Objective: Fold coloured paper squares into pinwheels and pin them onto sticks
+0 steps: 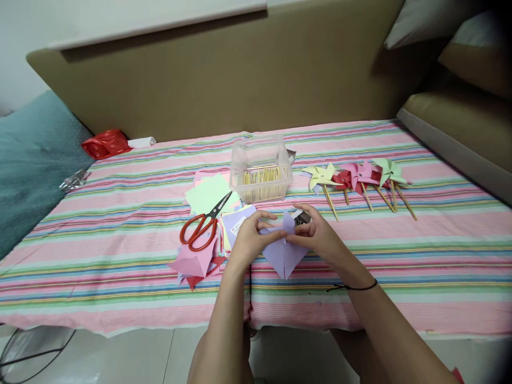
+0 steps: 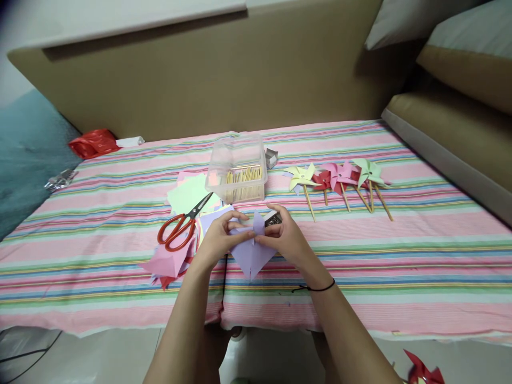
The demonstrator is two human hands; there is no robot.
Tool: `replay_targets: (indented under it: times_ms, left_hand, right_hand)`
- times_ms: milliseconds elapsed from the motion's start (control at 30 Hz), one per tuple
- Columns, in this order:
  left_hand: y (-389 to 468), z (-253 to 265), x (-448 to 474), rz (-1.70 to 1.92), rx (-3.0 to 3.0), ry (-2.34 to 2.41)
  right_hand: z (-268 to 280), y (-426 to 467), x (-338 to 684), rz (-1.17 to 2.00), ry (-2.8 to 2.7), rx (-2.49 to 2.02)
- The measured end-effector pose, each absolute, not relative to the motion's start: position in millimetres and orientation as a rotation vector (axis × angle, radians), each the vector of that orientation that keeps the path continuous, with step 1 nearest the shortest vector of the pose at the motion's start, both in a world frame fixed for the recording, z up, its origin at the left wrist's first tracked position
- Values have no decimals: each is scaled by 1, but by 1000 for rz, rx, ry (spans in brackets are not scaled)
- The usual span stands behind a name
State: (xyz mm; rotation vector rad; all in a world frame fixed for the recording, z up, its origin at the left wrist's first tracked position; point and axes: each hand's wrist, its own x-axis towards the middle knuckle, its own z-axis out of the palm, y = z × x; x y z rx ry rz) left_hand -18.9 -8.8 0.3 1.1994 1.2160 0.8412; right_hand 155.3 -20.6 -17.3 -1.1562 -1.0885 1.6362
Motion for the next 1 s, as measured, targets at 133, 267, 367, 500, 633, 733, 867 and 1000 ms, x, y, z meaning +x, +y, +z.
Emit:
replay_targets:
  times_ms: [133, 267, 367, 500, 633, 733, 867, 1000]
  left_hand:
    - [-7, -4, -20, 874, 1233, 1241]
    - [-7, -5, -21, 876, 1261, 1256]
    - [-7, -6, -21, 882, 1250, 1244]
    - [-6, -5, -21, 898, 1211, 1237]
    - [-5, 0, -19, 1053, 1014, 1206]
    - [-7, 1, -14, 1111, 832, 1196]
    - [-8, -3, -5, 1077, 829, 1163]
    - [-8, -7, 1, 1149, 814, 1242]
  right_hand:
    - [-20, -20, 155, 1621, -1101, -1153]
    - [-22, -19, 155, 1623, -1089, -1135]
    - [-24, -20, 154, 1609, -1092, -1139]
    - [-23, -20, 150, 1583, -1057, -1174]
    - [-17, -20, 149, 1485, -906, -1238]
    - [-14, -19, 149, 1407, -787, -1246]
    - [-15, -19, 147, 1383, -787, -1242]
    - [-17, -20, 144, 1368, -849, -1220]
